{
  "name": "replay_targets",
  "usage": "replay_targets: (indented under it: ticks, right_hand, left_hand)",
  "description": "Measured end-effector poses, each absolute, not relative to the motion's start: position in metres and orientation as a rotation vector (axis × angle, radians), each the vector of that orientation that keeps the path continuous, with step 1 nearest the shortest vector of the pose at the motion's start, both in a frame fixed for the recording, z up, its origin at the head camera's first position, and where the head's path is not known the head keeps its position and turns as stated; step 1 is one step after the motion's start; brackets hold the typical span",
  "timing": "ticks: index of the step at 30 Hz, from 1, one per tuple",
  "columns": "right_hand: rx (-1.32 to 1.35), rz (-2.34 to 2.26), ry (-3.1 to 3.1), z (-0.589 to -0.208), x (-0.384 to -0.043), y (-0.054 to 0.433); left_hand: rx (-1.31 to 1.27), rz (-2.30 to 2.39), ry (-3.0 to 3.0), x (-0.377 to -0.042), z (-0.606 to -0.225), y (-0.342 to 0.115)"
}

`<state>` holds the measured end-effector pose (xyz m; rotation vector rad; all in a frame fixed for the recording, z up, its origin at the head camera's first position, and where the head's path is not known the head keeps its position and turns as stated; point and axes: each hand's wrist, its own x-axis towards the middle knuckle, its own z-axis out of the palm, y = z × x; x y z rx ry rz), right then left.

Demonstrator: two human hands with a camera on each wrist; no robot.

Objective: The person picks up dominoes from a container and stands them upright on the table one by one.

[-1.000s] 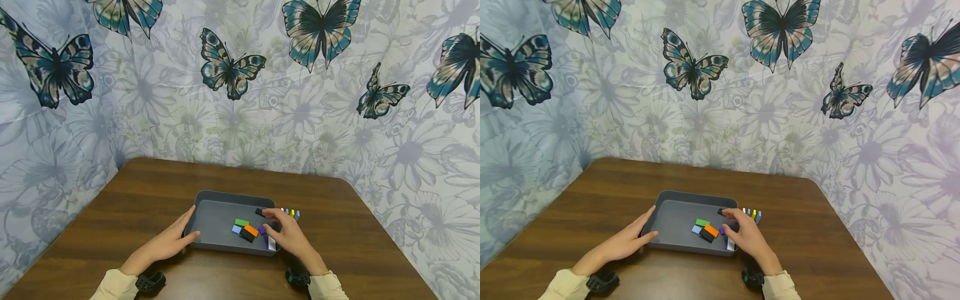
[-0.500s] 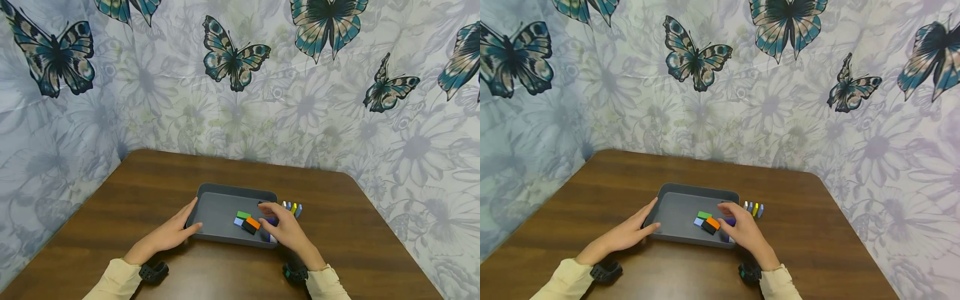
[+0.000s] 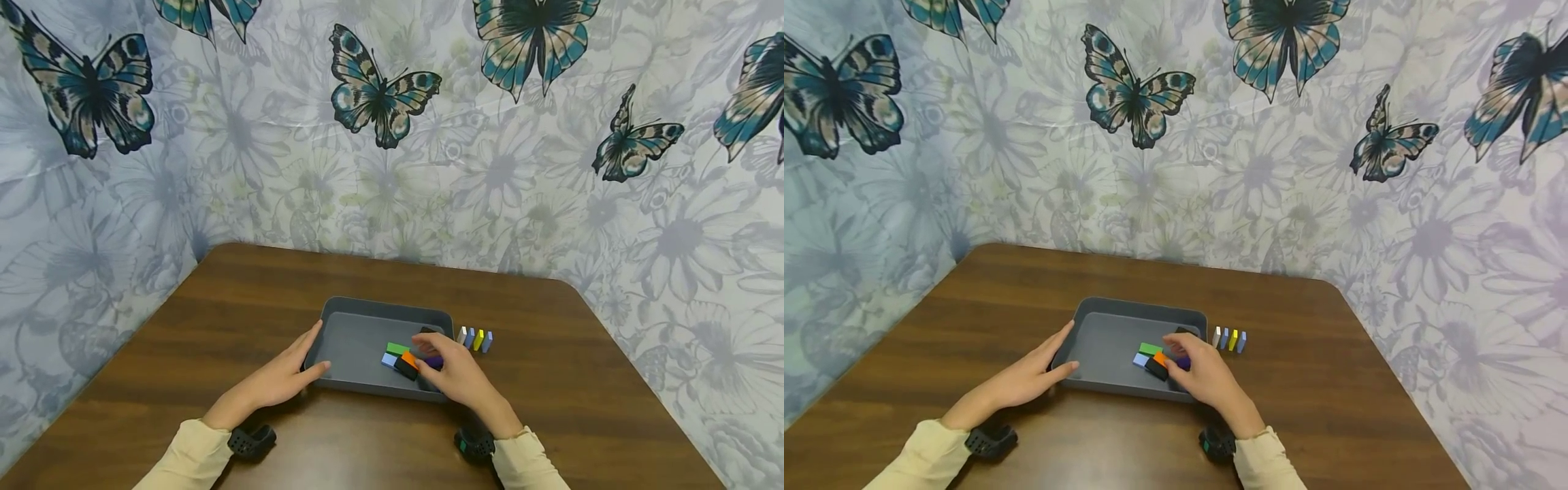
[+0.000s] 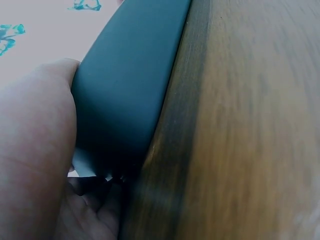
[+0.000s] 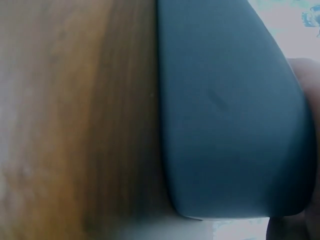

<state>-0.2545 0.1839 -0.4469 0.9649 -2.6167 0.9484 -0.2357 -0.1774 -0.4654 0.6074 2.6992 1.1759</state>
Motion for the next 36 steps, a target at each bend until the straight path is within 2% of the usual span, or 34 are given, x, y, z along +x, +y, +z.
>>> replay_targets:
  ticks: [36]
  right_hand:
    - [0.905,0.909,-2.737,-0.4404,-0.2520,0.1831]
  left_hand:
    - [0.622,1.170,2.699,-0.2371,-0.4642,-0.1766]
